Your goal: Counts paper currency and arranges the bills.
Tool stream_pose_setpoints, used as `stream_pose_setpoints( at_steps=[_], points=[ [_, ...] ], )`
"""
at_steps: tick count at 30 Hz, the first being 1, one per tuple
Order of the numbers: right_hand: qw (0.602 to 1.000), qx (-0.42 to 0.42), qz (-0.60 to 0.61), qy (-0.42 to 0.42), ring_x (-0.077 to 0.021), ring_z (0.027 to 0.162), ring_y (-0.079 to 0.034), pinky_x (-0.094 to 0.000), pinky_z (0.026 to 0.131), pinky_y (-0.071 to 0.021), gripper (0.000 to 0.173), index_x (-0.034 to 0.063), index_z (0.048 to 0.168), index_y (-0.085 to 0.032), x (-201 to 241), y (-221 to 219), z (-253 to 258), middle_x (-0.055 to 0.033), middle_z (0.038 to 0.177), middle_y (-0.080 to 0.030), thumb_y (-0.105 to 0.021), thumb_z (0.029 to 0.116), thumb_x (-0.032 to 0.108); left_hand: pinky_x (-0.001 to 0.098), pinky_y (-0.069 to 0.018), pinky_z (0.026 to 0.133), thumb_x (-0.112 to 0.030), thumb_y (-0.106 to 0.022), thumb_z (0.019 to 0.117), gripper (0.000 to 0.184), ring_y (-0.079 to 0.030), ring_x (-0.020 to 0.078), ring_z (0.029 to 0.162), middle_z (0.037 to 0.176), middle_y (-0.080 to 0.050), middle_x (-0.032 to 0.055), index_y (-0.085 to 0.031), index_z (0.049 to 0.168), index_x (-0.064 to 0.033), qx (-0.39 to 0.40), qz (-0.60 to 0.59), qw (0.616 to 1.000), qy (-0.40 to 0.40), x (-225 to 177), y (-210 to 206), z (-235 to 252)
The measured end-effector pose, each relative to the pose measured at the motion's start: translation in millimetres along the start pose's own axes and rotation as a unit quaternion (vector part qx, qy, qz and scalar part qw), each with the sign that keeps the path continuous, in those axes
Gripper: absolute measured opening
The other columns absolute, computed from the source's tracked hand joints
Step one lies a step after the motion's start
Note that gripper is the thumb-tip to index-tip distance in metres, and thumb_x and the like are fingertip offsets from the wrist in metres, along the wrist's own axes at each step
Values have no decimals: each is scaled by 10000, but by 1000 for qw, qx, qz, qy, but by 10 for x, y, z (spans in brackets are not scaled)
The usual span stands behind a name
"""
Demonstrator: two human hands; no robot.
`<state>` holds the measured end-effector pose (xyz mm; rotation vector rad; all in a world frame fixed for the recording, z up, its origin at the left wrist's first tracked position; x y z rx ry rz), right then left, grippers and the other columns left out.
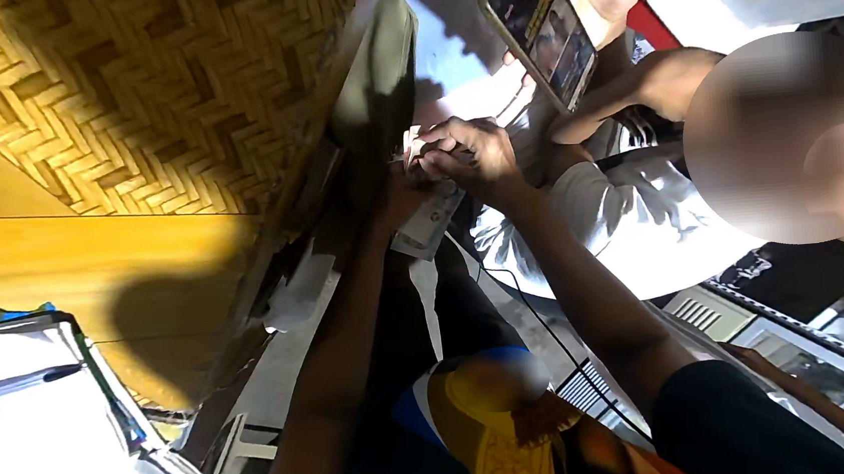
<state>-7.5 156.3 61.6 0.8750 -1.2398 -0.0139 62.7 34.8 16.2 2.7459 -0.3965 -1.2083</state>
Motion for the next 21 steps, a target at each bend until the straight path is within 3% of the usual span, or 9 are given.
stream_pose_setpoints(
  at_steps=[5, 10, 13, 16, 19, 21],
  points=[
    [1000, 2, 20, -23, -225, 773, -708, -461, 788, -547, 275, 7, 1134, -736, -50, -29, 13, -89, 844, -743, -723, 915, 173, 359, -509, 977, -73, -752, 911, 378, -648, 190, 1043, 1142, -676, 191, -615, 1228, 78, 14, 16, 1000, -8, -53, 26, -21],
    [998, -39, 8, 43, -256, 883, -714, -465, 835, -508, 105, 53, 910, -792, -17, -34, -23, -127, 926, -766, -716, 917, 124, 360, -511, 983, -61, -753, 908, 371, -653, 188, 1053, 1151, -679, 187, -620, 1228, 71, 22, 13, 1000, -6, -40, 36, -17],
    [995, -59, 6, 76, -296, 995, -617, -439, 871, -468, 106, 94, 886, -794, 6, -5, -100, -171, 989, -667, -714, 926, 150, 299, -519, 950, -35, -768, 878, 379, -651, 131, 1022, 1126, -683, 163, -622, 1211, 73, 1, 9, 1000, -24, -47, 66, -38],
    [995, -29, -21, 94, -311, 1072, -639, -470, 949, -435, 141, 89, 912, -776, 86, 37, -153, -151, 1065, -736, -667, 966, 160, 301, -513, 965, -43, -749, 905, 415, -646, 143, 1050, 1170, -670, 183, -585, 1263, 86, -4, 3, 1000, 2, -67, 100, -62],
    [993, -15, -41, 112, -287, 966, -690, -475, 944, -438, 169, 28, 928, -733, 115, 18, -166, -131, 948, -758, -610, 999, 119, 294, -519, 962, -45, -762, 893, 464, -651, 141, 1043, 1171, -669, 186, -563, 1287, 97, -6, -9, 1000, -5, 6, 78, -14],
    [992, -16, -68, 105, -298, 860, -698, -478, 902, -468, 176, 0, 922, -722, 124, 36, -79, -151, 872, -741, -597, 999, 98, 360, -513, 1002, -65, -778, 889, 548, -647, 209, 1103, 1223, -649, 222, -517, 1341, 103, 11, -20, 1000, 20, 76, 47, 9]
  ],
)
Point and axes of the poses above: each hand's wrist, its own z-axis towards the middle knuckle, its own y-axis out of the back of the hand, x = y × z, the point moved 6 cm from there along z, towards the middle knuckle
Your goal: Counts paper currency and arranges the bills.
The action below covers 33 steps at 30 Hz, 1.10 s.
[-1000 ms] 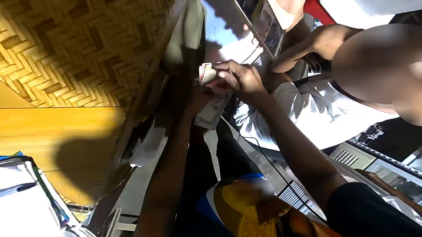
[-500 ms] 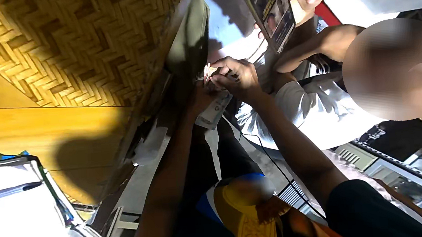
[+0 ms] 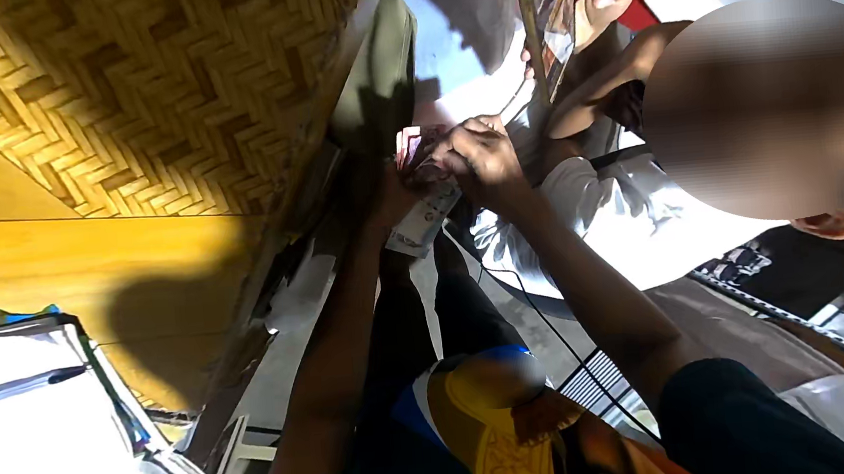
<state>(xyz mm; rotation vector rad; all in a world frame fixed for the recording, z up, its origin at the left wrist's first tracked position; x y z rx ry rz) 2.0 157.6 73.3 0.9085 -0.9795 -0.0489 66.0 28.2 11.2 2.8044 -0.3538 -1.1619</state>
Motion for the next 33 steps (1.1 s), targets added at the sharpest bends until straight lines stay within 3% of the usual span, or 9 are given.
stream_pose_setpoints(
  at_steps=[5, 9, 14, 17, 19, 23, 28, 30, 33],
  points=[
    [998, 57, 0, -38, -332, 853, -719, -533, 849, -515, 193, -19, 1001, -691, -101, 187, 399, -167, 891, -732, -538, 1015, 99, 395, -476, 1081, -89, -800, 879, 751, -589, 255, 1251, 1380, -565, 247, -379, 1478, 78, 5, -39, 998, 51, 137, -12, -50],
    [999, 1, -46, -28, -314, 879, -729, -474, 787, -555, 178, -21, 1051, -661, 117, 578, 573, -174, 944, -734, -539, 1044, 107, 275, -519, 962, 10, -736, 892, 603, -612, 111, 1100, 1281, -599, 173, -447, 1417, 70, -10, -112, 993, 32, 154, 40, -135],
    [997, -40, -36, -62, -135, 761, -666, -273, 697, -557, 198, -58, 1141, -656, 305, 1082, 372, -141, 905, -695, -550, 1036, 73, 303, -516, 1019, -4, -762, 868, 786, -576, 136, 1222, 1409, -533, 156, -334, 1528, -9, -93, -205, 973, 48, 483, 141, -54],
    [968, 36, 119, -218, 0, 752, -623, -182, 712, -534, 240, -21, 1107, -716, 187, 952, -3, -53, 934, -708, -505, 1009, 40, 328, -487, 1066, 0, -757, 866, 822, -547, 173, 1281, 1459, -500, 171, -302, 1551, -9, -150, -236, 959, 42, 526, 186, -37],
    [907, 72, 260, -324, 23, 830, -668, -182, 778, -577, 256, -29, 1151, -688, 146, 794, -231, -18, 1023, -723, -474, 1024, 33, 313, -475, 1065, 8, -719, 898, 753, -546, 176, 1272, 1451, -500, 190, -316, 1533, 30, -174, -246, 953, 36, 472, 211, -64],
    [857, 56, 397, -325, -5, 884, -701, -222, 825, -607, 229, -12, 1150, -699, 156, 640, -440, 30, 1056, -743, -565, 964, -28, 306, -456, 1086, -44, -712, 933, 674, -537, 178, 1287, 1442, -509, 207, -362, 1500, 59, -196, -209, 958, 26, 402, 272, -75],
    [848, 47, 398, -346, -29, 867, -715, -225, 818, -612, 306, -59, 1174, -690, 154, 483, -449, -28, 1058, -754, -667, 874, -116, 303, -471, 1065, -32, -752, 897, 688, -564, 170, 1242, 1396, -541, 208, -385, 1469, 74, -191, -202, 960, 23, 378, 252, -26],
    [855, -10, 347, -385, -37, 756, -719, -229, 734, -628, 142, -57, 1036, -716, 51, 355, -424, -33, 904, -755, -702, 895, -51, 299, -473, 1067, -32, -769, 875, 756, -562, 161, 1248, 1407, -533, 200, -349, 1497, 62, -162, -191, 968, 9, 315, 205, -44],
    [893, -26, 208, -399, 1, 628, -606, -221, 639, -534, 138, 10, 932, -745, -225, 145, -361, 6, 756, -700, -764, 905, 144, 220, -519, 930, -76, -716, 937, 543, -601, 33, 1062, 1225, -611, 86, -465, 1407, 32, -110, -159, 981, 5, 156, 106, -139]
  ],
)
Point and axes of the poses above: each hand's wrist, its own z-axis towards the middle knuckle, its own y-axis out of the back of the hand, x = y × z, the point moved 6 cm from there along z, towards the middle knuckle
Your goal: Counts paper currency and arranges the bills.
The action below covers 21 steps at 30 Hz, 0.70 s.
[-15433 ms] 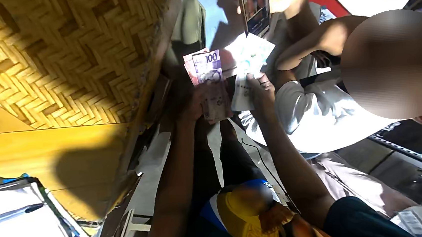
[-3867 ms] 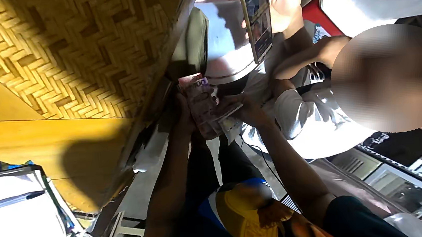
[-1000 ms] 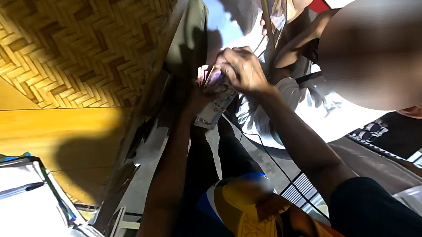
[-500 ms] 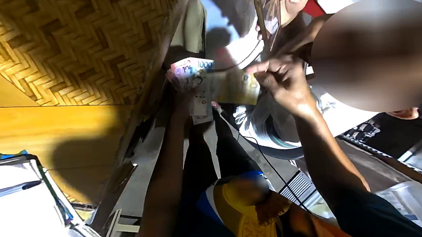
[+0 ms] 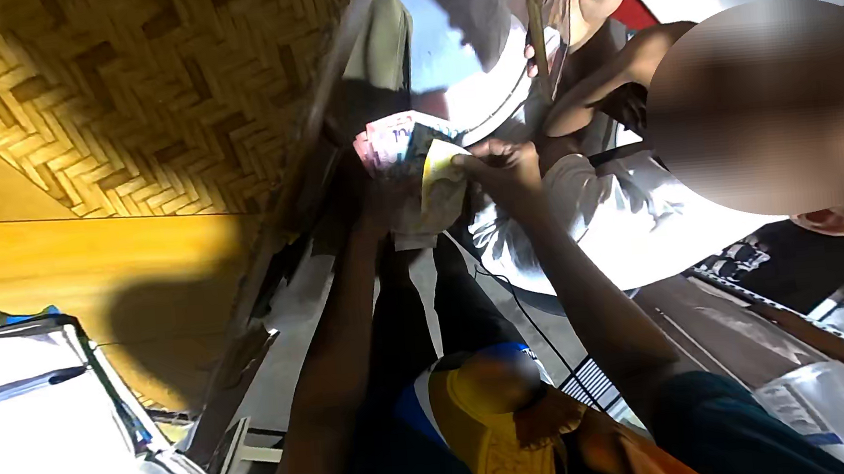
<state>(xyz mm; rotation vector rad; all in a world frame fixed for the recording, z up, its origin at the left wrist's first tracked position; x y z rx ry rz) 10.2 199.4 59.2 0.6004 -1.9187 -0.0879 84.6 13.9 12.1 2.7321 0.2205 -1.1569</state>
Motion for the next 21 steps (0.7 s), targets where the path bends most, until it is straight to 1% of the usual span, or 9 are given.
stream_pose_setpoints(
  at_steps=[2, 6, 8, 9, 11, 15, 17, 19, 21],
  points=[
    [997, -11, -72, 0, -62, 658, -586, -310, 671, -514, 184, 46, 935, -750, -96, -43, 148, -13, 785, -682, -784, 881, 218, 216, -538, 901, -24, -706, 925, 530, -612, 26, 1036, 1196, -615, 69, -466, 1394, 27, 14, -29, 999, 5, 2, -53, -6],
    [992, -60, -108, -22, -190, 768, -578, -403, 709, -494, 223, 34, 951, -755, -63, -76, 169, -105, 927, -634, -814, 854, 226, 280, -520, 975, -24, -683, 943, 587, -588, 99, 1147, 1332, -569, 121, -413, 1464, 3, -11, -74, 996, 51, 26, -61, -45],
    [994, -102, -43, -23, -206, 859, -619, -359, 754, -547, 364, -5, 1097, -704, -77, -108, 120, -161, 1061, -614, -843, 830, 200, 278, -534, 946, -21, -661, 957, 517, -604, 90, 1100, 1284, -594, 111, -449, 1427, 10, -29, -95, 994, 55, -14, -97, -68],
    [993, -112, -1, -19, -219, 904, -644, -359, 780, -568, 539, -26, 1249, -626, -116, -152, 76, -196, 1127, -622, -856, 815, 195, 283, -537, 938, -27, -649, 962, 491, -611, 90, 1081, 1264, -606, 108, -463, 1415, 13, -35, -100, 993, 56, -10, -115, -79],
    [991, -121, 57, -8, -202, 917, -665, -338, 788, -579, 759, -59, 1422, -470, -183, -268, -31, -205, 1135, -645, -854, 810, 174, 301, -540, 942, -11, -640, 960, 503, -614, 110, 1085, 1263, -604, 114, -448, 1424, 13, -40, -119, 991, 46, 31, -140, -49],
    [986, -116, 78, -93, -219, 823, -676, -397, 777, -567, 338, -81, 1167, -656, -256, -327, -226, -187, 954, -706, -761, 892, 85, 286, -542, 907, 12, -627, 956, 449, -618, 102, 1022, 1181, -615, 103, -467, 1375, 38, -49, -119, 991, 28, -31, -178, -61],
    [981, -149, 67, -106, -195, 787, -649, -382, 760, -548, 240, -88, 1058, -682, -308, -240, -270, -166, 884, -690, -740, 906, 89, 301, -540, 920, -2, -658, 941, 445, -620, 115, 1028, 1172, -625, 111, -492, 1353, 39, -48, -107, 993, 24, -39, -162, -35],
    [973, -199, 59, -101, -157, 787, -665, -349, 768, -575, 212, -83, 1043, -670, -374, -78, -285, -142, 874, -693, -706, 939, 99, 303, -541, 927, -14, -684, 923, 461, -624, 114, 1034, 1169, -633, 110, -509, 1346, 40, -44, -96, 994, 9, -96, -114, -52],
    [970, -222, 4, -103, -229, 834, -684, -424, 797, -575, 230, -94, 1120, -643, -413, 152, -239, -189, 926, -694, -618, 999, 100, 294, -564, 895, -1, -680, 897, 426, -646, 95, 989, 1098, -654, 72, -523, 1293, 18, -30, -112, 993, -20, -158, -89, -43]
  ],
)
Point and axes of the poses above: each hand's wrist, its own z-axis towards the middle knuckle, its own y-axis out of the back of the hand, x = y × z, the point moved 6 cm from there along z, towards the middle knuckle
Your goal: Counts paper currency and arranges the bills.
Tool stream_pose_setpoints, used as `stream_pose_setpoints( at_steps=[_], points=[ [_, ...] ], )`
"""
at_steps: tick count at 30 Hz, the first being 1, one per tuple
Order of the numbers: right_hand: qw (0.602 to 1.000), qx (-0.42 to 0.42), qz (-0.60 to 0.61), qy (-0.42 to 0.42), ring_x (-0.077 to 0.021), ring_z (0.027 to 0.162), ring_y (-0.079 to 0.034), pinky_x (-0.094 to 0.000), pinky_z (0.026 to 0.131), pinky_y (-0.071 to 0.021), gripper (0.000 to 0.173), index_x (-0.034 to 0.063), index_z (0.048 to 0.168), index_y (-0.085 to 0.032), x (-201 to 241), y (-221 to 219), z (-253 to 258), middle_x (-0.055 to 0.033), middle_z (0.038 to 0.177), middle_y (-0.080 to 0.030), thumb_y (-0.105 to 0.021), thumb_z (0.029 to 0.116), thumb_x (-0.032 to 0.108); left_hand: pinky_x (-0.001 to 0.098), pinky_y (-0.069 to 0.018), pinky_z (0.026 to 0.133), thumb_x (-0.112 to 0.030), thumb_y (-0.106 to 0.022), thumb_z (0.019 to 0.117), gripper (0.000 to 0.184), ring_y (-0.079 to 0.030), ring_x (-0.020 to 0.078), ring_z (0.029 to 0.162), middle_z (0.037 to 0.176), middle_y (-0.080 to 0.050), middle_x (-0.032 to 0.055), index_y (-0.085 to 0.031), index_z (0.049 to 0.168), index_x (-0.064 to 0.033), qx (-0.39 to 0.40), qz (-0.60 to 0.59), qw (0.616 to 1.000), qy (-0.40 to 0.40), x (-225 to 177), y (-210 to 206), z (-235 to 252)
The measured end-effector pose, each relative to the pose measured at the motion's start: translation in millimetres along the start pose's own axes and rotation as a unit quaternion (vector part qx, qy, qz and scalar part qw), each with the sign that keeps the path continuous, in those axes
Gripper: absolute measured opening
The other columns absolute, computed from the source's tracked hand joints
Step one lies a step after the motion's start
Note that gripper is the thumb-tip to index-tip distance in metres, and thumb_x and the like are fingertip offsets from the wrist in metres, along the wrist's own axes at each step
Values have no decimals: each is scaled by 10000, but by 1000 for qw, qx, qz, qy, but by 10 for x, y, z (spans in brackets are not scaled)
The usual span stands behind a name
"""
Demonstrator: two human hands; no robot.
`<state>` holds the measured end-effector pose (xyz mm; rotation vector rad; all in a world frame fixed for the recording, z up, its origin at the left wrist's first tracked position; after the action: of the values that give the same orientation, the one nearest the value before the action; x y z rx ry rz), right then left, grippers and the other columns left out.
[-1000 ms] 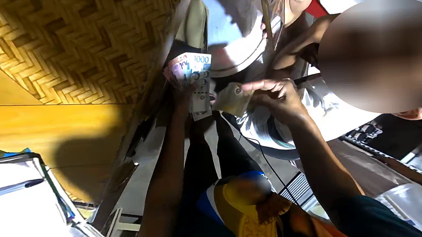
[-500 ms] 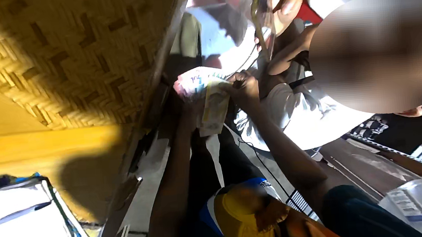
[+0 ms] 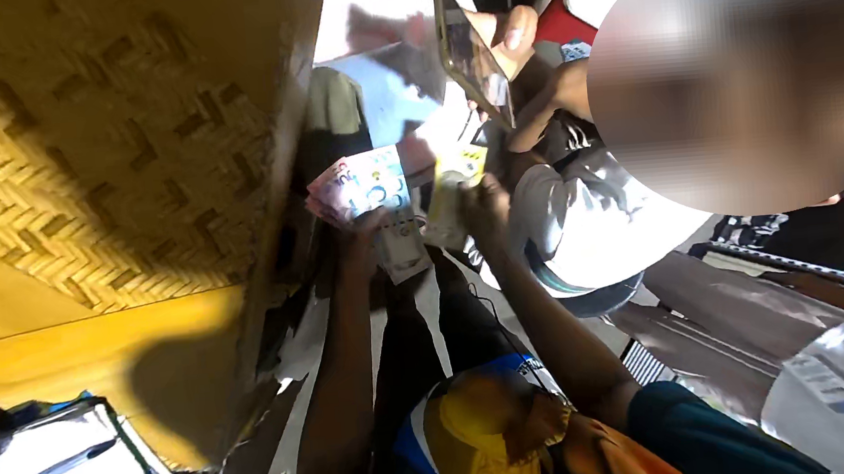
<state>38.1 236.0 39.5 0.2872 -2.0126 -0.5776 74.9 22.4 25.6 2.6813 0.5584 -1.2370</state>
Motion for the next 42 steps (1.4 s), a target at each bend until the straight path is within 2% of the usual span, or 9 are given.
stream_pose_setpoints(
  at_steps=[4, 6, 9, 12, 15, 19, 25, 32, 42],
  points=[
    [984, 64, -163, 27, -434, 1142, -643, -603, 969, -510, 441, -41, 1410, -550, 84, 84, 165, -287, 1273, -624, -574, 988, 86, 290, -562, 837, -25, -648, 937, 147, -653, 83, 867, 933, -686, 40, -638, 1077, 15, 35, 15, 999, 23, -38, -151, -78],
    [984, 53, -149, 76, -424, 1027, -697, -574, 894, -556, 564, -4, 1529, -436, 173, 13, 89, -281, 1220, -671, -570, 985, 69, 291, -582, 817, 14, -658, 913, 114, -676, 86, 831, 877, -704, 26, -637, 1025, 7, 46, -6, 999, 21, -25, -275, -90],
    [976, -12, -75, 203, -314, 754, -727, -470, 692, -607, 401, -50, 1357, -568, 289, -61, -52, -210, 958, -730, -606, 963, 17, 270, -597, 792, 107, -681, 854, 238, -692, 69, 810, 845, -710, -7, -600, 1043, -14, 35, -29, 999, 4, -48, -403, -126],
    [978, -24, -30, 203, -290, 803, -737, -448, 744, -595, 173, -68, 1069, -707, 273, -65, -138, -202, 918, -740, -595, 959, 3, 263, -590, 763, 131, -675, 833, 239, -681, 65, 766, 789, -697, -26, -603, 972, -50, 32, -20, 999, 19, -13, -434, -150],
    [984, -25, 65, 164, -209, 823, -731, -372, 787, -588, 237, -83, 1063, -720, 184, -55, -172, -185, 918, -746, -527, 1014, 45, 258, -585, 729, 116, -672, 841, 197, -672, 64, 727, 757, -696, -23, -619, 908, -62, 31, -9, 999, 31, 39, -456, -144],
    [976, 3, 198, 92, -28, 720, -615, -217, 710, -535, 268, -73, 988, -688, 92, -145, -252, -66, 810, -670, -537, 1044, 140, 255, -569, 826, 54, -642, 915, 310, -650, 63, 896, 1009, -658, 29, -551, 1204, -12, 31, 4, 997, 73, 95, -473, -197],
    [983, 154, 102, 2, -233, 1022, -697, -392, 922, -576, 349, -74, 1290, -617, -528, -216, -266, -217, 1189, -690, -582, 1036, 162, 470, -510, 1005, -76, -716, 934, 629, -596, 290, 1173, 1360, -573, 230, -422, 1480, 29, 13, 267, 945, 190, 1092, 560, -537],
    [936, 312, -164, -24, -399, 1179, -623, -525, 1036, -490, 319, -50, 1229, -678, -1401, -406, -421, -281, 1248, -645, -666, 981, 150, 460, -513, 970, -46, -676, 961, 461, -620, 323, 1105, 1265, -603, 279, -513, 1367, 99, -22, 300, 876, 377, 2296, 1385, -1427],
    [894, 338, -292, -44, -451, 1283, -568, -609, 1093, -421, 404, -16, 1338, -633, -2740, -915, -425, -282, 1335, -621, -611, 1033, 247, 471, -498, 1006, 25, -661, 924, 520, -598, 349, 1169, 1316, -565, 322, -468, 1393, 141, -84, 293, 898, 317, 3046, 2145, -1326]
  ],
)
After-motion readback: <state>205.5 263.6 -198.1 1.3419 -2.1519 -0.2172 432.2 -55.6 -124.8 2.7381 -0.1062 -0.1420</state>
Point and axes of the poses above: each hand's wrist, its own z-axis towards the middle knuckle, its own y-axis out of the back of the hand, x = y × z, the point moved 6 cm from there along z, towards the middle knuckle
